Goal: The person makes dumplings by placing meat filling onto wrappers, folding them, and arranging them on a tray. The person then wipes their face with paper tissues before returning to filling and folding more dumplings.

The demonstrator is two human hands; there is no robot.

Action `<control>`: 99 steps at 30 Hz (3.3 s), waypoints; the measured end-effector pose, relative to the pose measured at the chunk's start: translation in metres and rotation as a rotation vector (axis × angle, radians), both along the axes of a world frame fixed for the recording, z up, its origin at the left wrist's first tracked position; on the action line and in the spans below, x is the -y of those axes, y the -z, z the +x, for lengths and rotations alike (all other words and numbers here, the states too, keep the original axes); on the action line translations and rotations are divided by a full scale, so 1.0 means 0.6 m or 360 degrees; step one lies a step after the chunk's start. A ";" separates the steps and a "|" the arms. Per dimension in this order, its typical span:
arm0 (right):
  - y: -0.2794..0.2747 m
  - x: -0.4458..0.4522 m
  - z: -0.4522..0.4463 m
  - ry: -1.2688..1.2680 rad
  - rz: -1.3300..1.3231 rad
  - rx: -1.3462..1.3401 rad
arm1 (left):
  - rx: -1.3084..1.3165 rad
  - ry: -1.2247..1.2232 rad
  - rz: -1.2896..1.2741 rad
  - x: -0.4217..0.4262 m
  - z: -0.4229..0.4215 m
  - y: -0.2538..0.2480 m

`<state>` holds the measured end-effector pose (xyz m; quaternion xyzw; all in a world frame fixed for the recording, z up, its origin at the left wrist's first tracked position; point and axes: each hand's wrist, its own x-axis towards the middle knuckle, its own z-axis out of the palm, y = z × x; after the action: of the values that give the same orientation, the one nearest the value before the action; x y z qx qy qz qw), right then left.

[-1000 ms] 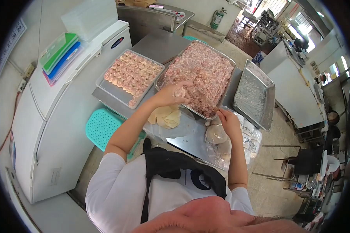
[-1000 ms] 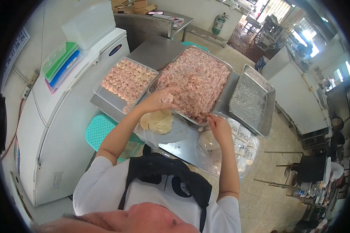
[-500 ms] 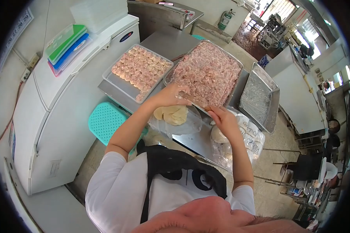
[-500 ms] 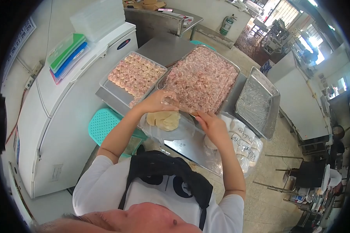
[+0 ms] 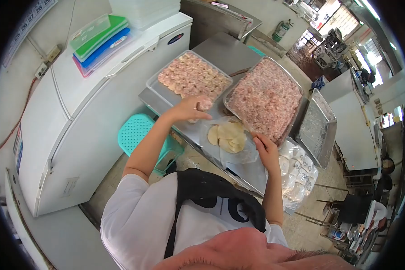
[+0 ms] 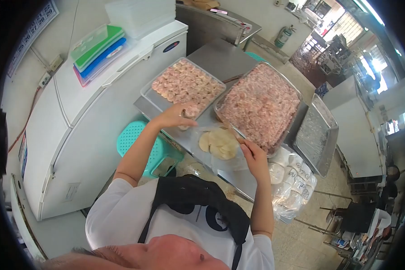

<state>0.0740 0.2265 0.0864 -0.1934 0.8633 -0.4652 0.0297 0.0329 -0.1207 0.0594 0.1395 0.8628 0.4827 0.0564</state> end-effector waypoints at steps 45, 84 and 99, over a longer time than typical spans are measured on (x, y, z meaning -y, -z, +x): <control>0.003 -0.156 -0.044 0.0466 0.1104 -0.0565 | -0.0300 -0.0275 -0.0706 0.008 -0.018 0.104; 0.050 -0.021 -0.178 0.0095 0.1057 -0.0964 | 0.0370 -0.0205 0.0574 -0.220 -0.005 0.109; 0.061 0.064 -0.186 -0.0031 0.1477 -0.0545 | -0.0432 0.0266 -0.0160 -0.128 -0.039 0.098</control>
<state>-0.0376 0.1879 0.0497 -0.2416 0.9700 0.0069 -0.0251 0.0095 -0.0440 0.0005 0.2716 0.8709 0.4093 -0.0139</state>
